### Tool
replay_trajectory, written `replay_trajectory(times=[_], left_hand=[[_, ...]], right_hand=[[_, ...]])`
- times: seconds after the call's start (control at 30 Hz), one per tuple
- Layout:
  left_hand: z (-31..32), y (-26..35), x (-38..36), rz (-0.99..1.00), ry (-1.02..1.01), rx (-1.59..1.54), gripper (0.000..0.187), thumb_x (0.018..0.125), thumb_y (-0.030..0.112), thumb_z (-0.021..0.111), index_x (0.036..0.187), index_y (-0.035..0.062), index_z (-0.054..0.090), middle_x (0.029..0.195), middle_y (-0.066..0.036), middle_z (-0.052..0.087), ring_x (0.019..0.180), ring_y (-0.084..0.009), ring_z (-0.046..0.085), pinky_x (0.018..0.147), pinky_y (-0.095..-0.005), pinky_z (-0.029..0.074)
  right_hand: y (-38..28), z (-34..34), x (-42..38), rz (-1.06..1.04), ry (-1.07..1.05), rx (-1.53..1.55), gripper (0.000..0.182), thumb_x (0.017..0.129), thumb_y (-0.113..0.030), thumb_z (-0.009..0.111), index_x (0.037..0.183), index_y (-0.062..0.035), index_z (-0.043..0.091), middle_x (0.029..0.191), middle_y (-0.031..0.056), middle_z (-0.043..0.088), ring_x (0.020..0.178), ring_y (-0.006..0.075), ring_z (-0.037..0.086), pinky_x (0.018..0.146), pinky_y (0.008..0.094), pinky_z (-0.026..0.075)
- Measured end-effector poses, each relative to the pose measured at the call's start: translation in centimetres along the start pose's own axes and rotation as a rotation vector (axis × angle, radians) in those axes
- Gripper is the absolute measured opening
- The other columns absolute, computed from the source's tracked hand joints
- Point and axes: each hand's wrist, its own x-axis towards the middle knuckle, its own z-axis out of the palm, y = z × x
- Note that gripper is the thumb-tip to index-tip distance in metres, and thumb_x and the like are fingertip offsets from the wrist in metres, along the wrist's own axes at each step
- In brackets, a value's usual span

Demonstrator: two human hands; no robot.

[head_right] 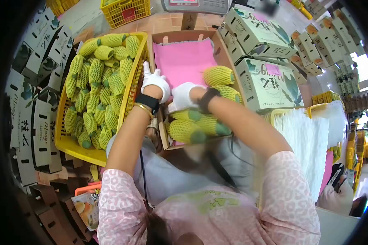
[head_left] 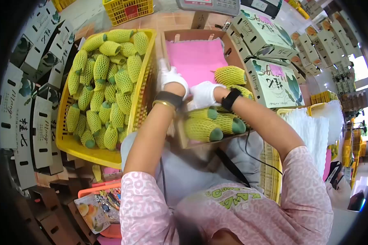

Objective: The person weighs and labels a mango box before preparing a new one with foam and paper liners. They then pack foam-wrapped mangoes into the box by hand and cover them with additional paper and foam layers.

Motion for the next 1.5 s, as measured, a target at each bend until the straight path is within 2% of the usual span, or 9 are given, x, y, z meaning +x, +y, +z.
replay_trajectory(times=[0.07,0.17,0.37,0.57,0.73,0.87,0.97,1.23,1.5], left_hand=[[0.7,0.1,0.0,-0.012,0.063,-0.03,0.043,0.07,0.024,0.062,0.113,0.0175,0.059,0.129,-0.005,0.044,0.129,-0.028,0.026,0.096,-0.0697,0.003],[0.0,-0.1,-1.6,0.107,0.111,-0.191,0.048,0.067,0.02,0.062,0.114,0.0236,0.056,0.128,-0.004,0.044,0.129,-0.0291,0.026,0.095,-0.0705,0.007],[-0.8,1.5,-3.0,0.453,0.088,-0.476,0.073,0.061,0.041,0.072,0.124,0.0157,0.045,0.122,-0.011,0.047,0.113,-0.0297,0.045,0.095,-0.0541,0.029],[0.4,3.7,-0.8,0.535,0.101,-0.57,0.097,0.062,0.044,0.073,0.132,-0.0017,0.023,0.128,-0.024,0.036,0.112,-0.039,0.043,0.093,-0.0371,0.038],[0.4,4.2,-0.6,0.513,0.077,-0.596,0.084,0.063,0.032,0.066,0.131,0.0023,0.028,0.127,-0.019,0.04,0.109,-0.0338,0.048,0.09,-0.0392,0.041],[0.3,4.0,-0.6,0.54,0.034,-0.622,0.094,0.063,0.034,0.072,0.134,0.0,0.021,0.132,-0.023,0.033,0.112,-0.0366,0.044,0.092,-0.0355,0.039],[0.5,4.2,-0.5,0.499,0.082,-0.61,0.083,0.064,0.028,0.07,0.131,0.0032,0.029,0.13,-0.017,0.038,0.11,-0.0319,0.048,0.091,-0.0373,0.041],[0.5,4.6,0.1,0.511,0.011,-0.64,0.085,0.063,0.027,0.071,0.132,0.0042,0.028,0.132,-0.016,0.036,0.11,-0.0321,0.047,0.09,-0.0371,0.042],[-2.3,3.2,-2.2,0.514,-0.077,-0.689,0.074,0.065,0.031,0.066,0.126,0.0032,0.037,0.119,-0.021,0.046,0.103,-0.0338,0.052,0.086,-0.0383,0.043]], right_hand=[[1.5,-2.7,-2.5,0.045,0.077,0.097,0.068,0.071,-0.054,0.06,0.12,-0.0077,0.05,0.117,0.0171,0.053,0.103,0.0305,0.054,0.088,0.0329,0.042],[4.5,-7.1,-8.0,0.107,0.384,0.286,0.052,0.078,-0.032,0.065,0.119,-0.0049,0.05,0.105,0.011,0.058,0.096,0.0149,0.054,0.083,0.0258,0.044],[11.1,-7.0,-12.9,0.41,0.54,0.576,0.041,0.079,-0.019,0.062,0.117,-0.0056,0.053,0.103,0.0076,0.059,0.092,0.0144,0.055,0.081,0.0253,0.044],[13.7,-3.3,-9.8,0.247,0.568,0.5,0.043,0.075,-0.025,0.061,0.112,-0.0042,0.055,0.108,0.0115,0.06,0.099,0.0216,0.057,0.087,0.0285,0.042],[11.4,-3.2,-7.5,0.28,0.393,-0.126,0.067,0.064,-0.046,0.066,0.118,-0.0096,0.05,0.106,0.018,0.058,0.099,0.032,0.054,0.085,0.0371,0.043],[10.8,-3.5,-5.8,0.452,0.176,-0.237,0.068,0.058,-0.034,0.069,0.118,-0.0086,0.05,0.1,0.0174,0.059,0.096,0.0325,0.055,0.082,0.0383,0.044],[10.8,-2.8,-6.2,0.349,0.365,-0.257,0.055,0.059,-0.028,0.067,0.11,-0.0114,0.055,0.101,0.0165,0.057,0.1,0.031,0.052,0.085,0.0399,0.04],[10.9,-2.5,-5.1,0.363,0.278,-0.125,0.052,0.059,-0.034,0.066,0.103,-0.0119,0.048,0.093,0.0155,0.058,0.104,0.0318,0.049,0.1,0.0505,0.02],[9.8,-1.6,-6.0,0.314,0.5,-0.207,0.047,0.057,-0.025,0.066,0.098,-0.0109,0.048,0.092,0.0125,0.052,0.096,0.0314,0.049,0.087,0.0442,0.03]])
